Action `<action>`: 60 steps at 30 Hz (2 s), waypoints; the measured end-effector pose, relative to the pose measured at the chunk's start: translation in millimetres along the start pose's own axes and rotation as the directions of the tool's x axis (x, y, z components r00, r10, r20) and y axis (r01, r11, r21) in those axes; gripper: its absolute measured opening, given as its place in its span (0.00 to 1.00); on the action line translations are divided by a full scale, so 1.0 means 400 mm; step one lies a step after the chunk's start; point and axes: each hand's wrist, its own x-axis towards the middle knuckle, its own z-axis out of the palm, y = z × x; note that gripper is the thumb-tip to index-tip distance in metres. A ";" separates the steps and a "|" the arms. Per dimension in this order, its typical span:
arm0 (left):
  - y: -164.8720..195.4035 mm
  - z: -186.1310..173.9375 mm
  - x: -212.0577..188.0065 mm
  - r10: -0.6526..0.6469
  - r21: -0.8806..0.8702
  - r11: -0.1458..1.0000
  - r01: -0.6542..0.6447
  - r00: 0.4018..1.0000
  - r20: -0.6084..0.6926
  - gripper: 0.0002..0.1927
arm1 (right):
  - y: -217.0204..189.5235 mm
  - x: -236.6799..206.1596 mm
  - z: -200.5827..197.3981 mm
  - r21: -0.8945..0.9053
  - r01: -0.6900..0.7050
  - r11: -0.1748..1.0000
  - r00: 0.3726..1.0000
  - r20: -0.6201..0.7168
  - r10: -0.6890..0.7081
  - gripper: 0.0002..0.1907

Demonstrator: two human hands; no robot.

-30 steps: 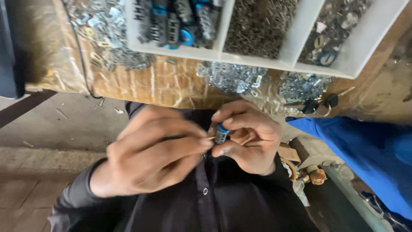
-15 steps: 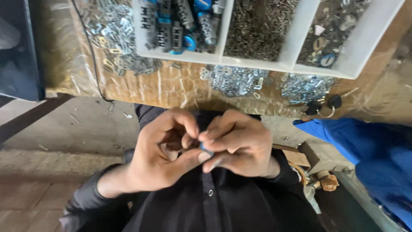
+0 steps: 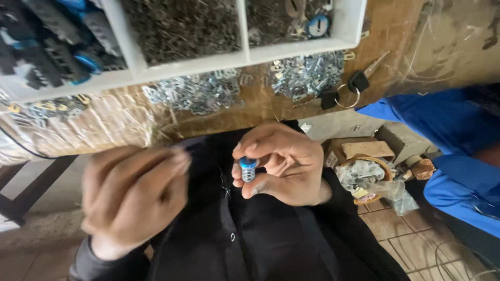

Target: The person assembles small lock cylinder cores at a workbench. They hold a cylindrical lock plug in one hand, pick tiny pins and springs from a compartment tray, insert them into the plug by hand, press components into place, and place finished cores with a pile of completed lock cores on the table.

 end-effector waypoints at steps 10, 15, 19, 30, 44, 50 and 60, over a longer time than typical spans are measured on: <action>0.121 0.069 0.120 0.120 -0.516 0.854 -0.072 0.991 0.060 0.12 | -0.043 -0.060 -0.065 -0.235 0.120 0.965 0.991 -0.034 -0.132 0.21; 0.118 0.073 0.096 0.310 -0.196 0.929 -0.315 0.949 -0.055 0.14 | -0.056 -0.054 -0.059 -0.434 0.080 0.897 0.994 -0.034 -0.105 0.15; 0.076 0.044 0.088 0.038 -0.576 0.810 0.108 0.971 0.235 0.15 | -0.035 -0.023 -0.051 -0.358 0.063 0.932 0.998 0.030 -0.056 0.12; 0.103 0.096 0.141 0.083 0.214 0.970 -0.113 0.986 0.143 0.22 | -0.041 -0.054 -0.049 -0.124 0.128 0.984 0.974 -0.172 -0.149 0.20; 0.080 0.042 0.083 0.060 -0.247 0.968 -0.051 0.998 0.026 0.14 | -0.047 -0.041 -0.058 -0.135 0.047 0.990 0.996 -0.071 -0.057 0.22; 0.098 0.056 0.117 0.079 -0.544 0.834 -0.094 0.996 -0.051 0.13 | -0.034 -0.025 -0.044 -0.314 0.075 0.947 0.996 -0.013 -0.083 0.22; 0.021 0.012 0.074 0.112 -0.521 0.849 -0.082 0.993 0.025 0.14 | 0.018 -0.010 -0.007 -0.151 0.060 0.987 0.997 -0.030 -0.065 0.25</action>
